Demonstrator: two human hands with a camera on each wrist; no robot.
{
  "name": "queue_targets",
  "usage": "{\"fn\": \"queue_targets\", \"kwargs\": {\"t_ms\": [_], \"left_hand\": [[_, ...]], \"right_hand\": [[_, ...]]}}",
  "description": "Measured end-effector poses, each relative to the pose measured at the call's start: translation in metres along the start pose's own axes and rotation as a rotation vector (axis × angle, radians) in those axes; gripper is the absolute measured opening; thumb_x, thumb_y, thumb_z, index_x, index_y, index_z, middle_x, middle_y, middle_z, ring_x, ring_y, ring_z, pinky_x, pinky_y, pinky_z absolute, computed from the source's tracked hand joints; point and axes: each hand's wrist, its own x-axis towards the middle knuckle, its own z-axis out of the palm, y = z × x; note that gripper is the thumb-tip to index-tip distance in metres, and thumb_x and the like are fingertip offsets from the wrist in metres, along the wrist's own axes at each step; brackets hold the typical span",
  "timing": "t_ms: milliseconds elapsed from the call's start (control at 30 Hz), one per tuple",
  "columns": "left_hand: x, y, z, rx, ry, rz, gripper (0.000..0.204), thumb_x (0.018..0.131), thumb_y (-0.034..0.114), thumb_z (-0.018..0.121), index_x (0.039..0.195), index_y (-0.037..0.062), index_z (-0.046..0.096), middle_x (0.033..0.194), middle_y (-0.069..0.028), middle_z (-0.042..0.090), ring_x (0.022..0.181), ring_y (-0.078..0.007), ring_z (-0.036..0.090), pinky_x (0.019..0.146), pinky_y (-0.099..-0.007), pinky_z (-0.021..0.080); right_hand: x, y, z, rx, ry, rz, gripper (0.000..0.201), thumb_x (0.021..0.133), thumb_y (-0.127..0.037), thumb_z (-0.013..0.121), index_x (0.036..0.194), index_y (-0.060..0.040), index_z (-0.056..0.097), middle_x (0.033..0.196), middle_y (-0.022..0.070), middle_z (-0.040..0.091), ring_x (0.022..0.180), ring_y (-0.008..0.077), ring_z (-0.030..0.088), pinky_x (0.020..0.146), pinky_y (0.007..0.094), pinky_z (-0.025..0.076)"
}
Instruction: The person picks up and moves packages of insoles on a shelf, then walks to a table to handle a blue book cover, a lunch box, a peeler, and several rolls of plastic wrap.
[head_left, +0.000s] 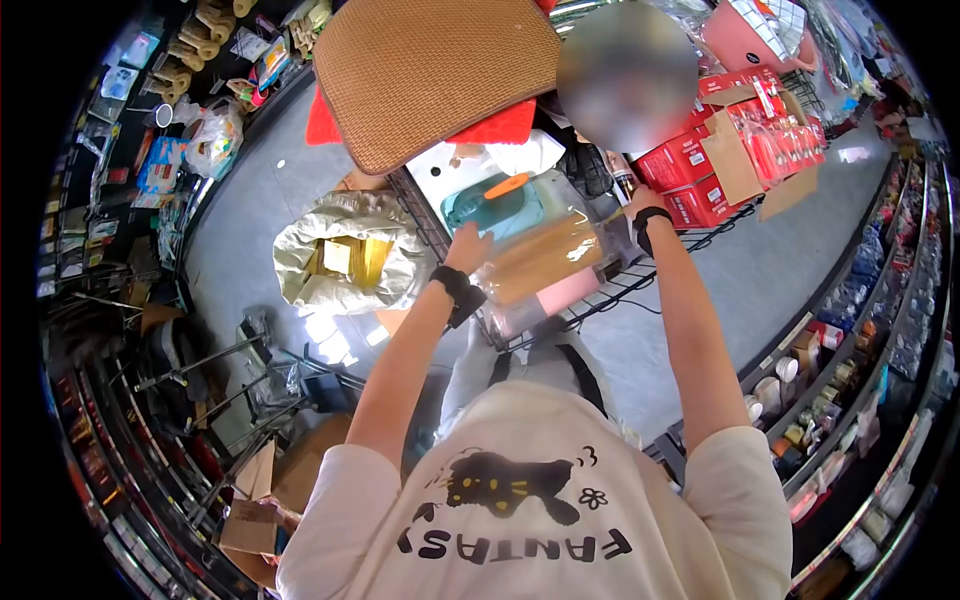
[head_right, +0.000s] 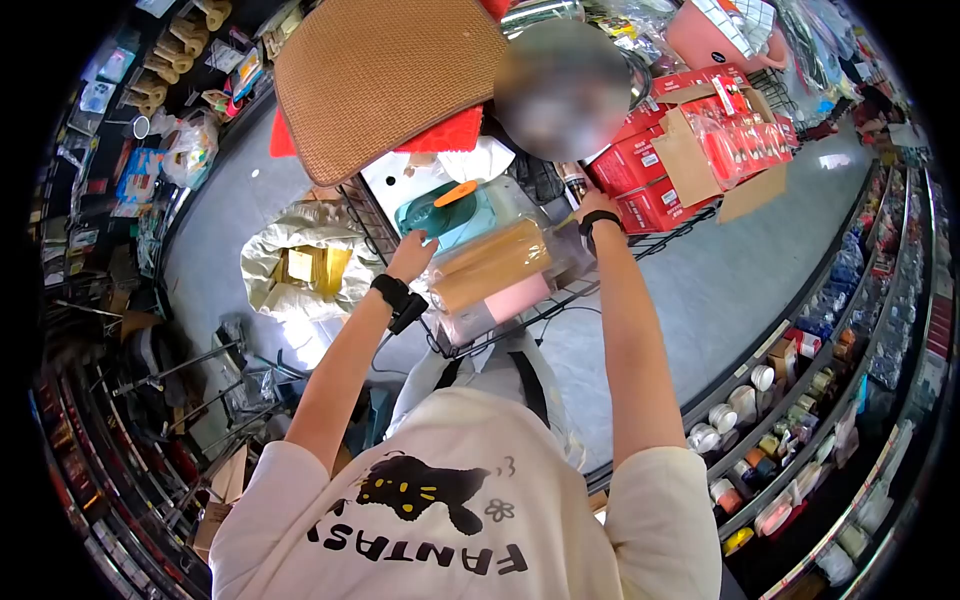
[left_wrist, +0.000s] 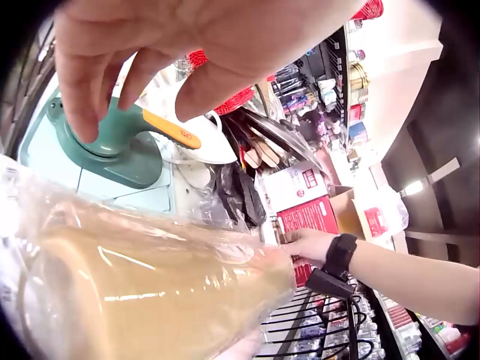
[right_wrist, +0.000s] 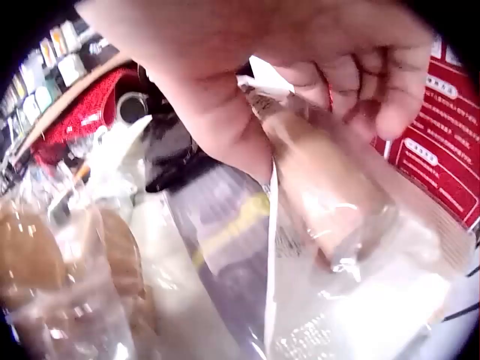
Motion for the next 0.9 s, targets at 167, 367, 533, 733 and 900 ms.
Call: {"fn": "queue_targets", "kwargs": {"t_ms": [167,367,533,733,900], "left_hand": [[-0.001,0.0,0.002,-0.037,0.005,0.017,0.045,0.078,0.027,0.054,0.106,-0.0085,0.05,0.105,-0.0235,0.055,0.1,-0.0326,0.052,0.086,-0.0347,0.04],[0.001,0.0,0.003,-0.073,-0.01,0.02,0.041,0.078,0.026,0.054,0.104,-0.0066,0.051,0.103,-0.022,0.055,0.098,-0.0311,0.053,0.084,-0.0343,0.041],[-0.002,-0.003,0.0,-0.075,0.011,0.07,0.039,0.078,0.025,0.054,0.102,-0.0055,0.052,0.1,-0.0211,0.056,0.095,-0.0311,0.054,0.082,-0.034,0.041],[-0.008,-0.009,-0.003,-0.117,0.039,0.111,0.034,0.078,0.023,0.053,0.097,-0.0049,0.054,0.094,-0.0214,0.057,0.09,-0.0329,0.055,0.079,-0.0354,0.043],[-0.024,-0.002,-0.021,0.242,-0.07,0.191,0.03,0.077,0.018,0.05,0.095,-0.0058,0.054,0.088,-0.0252,0.057,0.087,-0.0378,0.055,0.076,-0.0385,0.043]], "right_hand": [[-0.008,0.012,-0.032,0.191,-0.089,-0.118,0.041,0.067,-0.023,0.066,0.095,0.0053,0.055,0.092,0.0246,0.058,0.087,0.0341,0.058,0.075,0.0394,0.045],[-0.044,0.032,-0.072,0.15,-0.159,-0.262,0.043,0.065,-0.021,0.067,0.097,0.0057,0.055,0.093,0.0244,0.058,0.087,0.0353,0.057,0.076,0.0384,0.044],[-0.098,0.008,-0.087,0.066,0.406,-0.573,0.029,0.066,-0.007,0.061,0.094,-0.0071,0.054,0.09,0.0105,0.053,0.089,0.0309,0.05,0.073,0.0404,0.044],[-0.12,-0.038,-0.087,0.071,0.451,-0.744,0.032,0.063,-0.005,0.065,0.092,-0.008,0.054,0.089,0.0077,0.052,0.087,0.0286,0.05,0.071,0.0388,0.044],[-0.105,-0.089,-0.065,-0.01,0.383,-0.823,0.027,0.064,-0.007,0.064,0.089,-0.0128,0.055,0.088,0.0032,0.051,0.09,0.0243,0.049,0.073,0.0372,0.043]]}}
